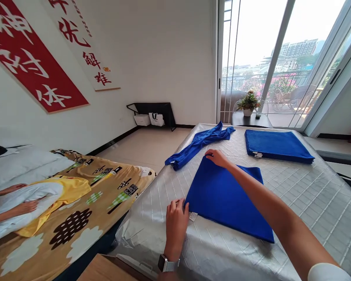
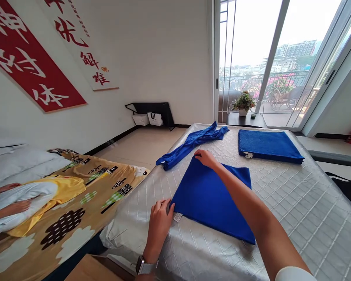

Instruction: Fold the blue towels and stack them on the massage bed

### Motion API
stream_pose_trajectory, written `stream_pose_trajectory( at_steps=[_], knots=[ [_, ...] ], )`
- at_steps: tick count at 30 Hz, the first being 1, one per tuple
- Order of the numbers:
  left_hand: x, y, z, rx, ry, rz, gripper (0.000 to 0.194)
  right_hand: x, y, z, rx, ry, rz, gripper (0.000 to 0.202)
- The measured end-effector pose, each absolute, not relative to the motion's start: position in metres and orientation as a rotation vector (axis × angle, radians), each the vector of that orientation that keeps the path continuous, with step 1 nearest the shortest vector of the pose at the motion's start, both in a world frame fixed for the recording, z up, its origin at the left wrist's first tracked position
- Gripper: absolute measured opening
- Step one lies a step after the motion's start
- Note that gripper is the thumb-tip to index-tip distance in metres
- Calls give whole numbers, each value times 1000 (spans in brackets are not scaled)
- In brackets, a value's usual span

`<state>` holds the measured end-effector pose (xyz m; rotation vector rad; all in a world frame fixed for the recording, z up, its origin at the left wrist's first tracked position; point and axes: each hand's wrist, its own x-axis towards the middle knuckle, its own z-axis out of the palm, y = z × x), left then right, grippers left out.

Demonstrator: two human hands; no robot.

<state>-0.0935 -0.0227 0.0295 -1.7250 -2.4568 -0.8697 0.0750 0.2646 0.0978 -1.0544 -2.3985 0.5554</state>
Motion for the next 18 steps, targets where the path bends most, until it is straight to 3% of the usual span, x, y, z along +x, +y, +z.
stream_pose_trajectory(
  at_steps=[9,18],
  knots=[
    [-81,-20,71,-1855,-2589,-950,16,191,208,190,-718,-2215,601,24],
    [-46,-23,215,-2111,-1953,-1086,25,302,155,280,-832,-1899,394,22]
  ],
)
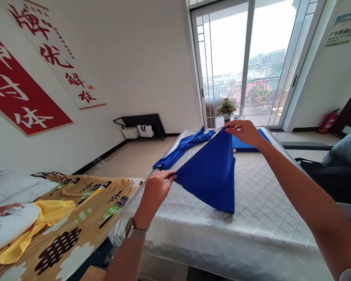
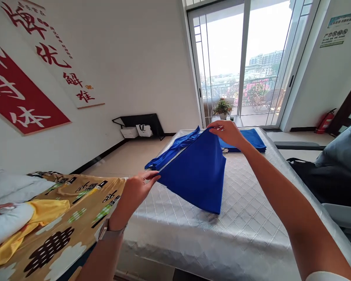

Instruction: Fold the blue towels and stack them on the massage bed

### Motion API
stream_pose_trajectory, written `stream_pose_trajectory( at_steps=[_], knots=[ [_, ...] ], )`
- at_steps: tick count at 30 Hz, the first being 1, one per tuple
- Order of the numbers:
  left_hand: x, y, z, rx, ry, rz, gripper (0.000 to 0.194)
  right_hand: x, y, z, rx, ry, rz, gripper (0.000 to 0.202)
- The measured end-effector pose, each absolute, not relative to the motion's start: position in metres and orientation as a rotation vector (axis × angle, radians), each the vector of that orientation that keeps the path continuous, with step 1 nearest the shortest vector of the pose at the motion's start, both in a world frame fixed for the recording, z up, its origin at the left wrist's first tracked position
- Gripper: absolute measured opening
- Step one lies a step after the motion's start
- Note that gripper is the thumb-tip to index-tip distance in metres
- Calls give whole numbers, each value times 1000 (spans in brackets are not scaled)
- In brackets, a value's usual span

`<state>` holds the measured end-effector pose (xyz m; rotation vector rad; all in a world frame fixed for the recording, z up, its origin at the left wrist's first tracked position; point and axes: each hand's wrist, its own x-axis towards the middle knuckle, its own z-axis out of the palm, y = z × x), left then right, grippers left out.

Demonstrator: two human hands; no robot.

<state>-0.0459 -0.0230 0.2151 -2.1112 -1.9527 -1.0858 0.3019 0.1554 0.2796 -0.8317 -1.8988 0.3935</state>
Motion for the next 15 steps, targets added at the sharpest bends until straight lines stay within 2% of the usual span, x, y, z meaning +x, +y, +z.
stream_pose_trajectory(
  at_steps=[3,8,15],
  knots=[
    [-21,-29,267,-2143,-1829,-1167,33,336,146,291,-936,-1713,366,25],
    [33,-38,333,-2284,-1769,-1371,39,384,136,292,-881,-1425,566,32],
    [108,-38,360,-2668,-1613,-1611,38,429,133,308,-768,-1144,490,24]
  ],
)
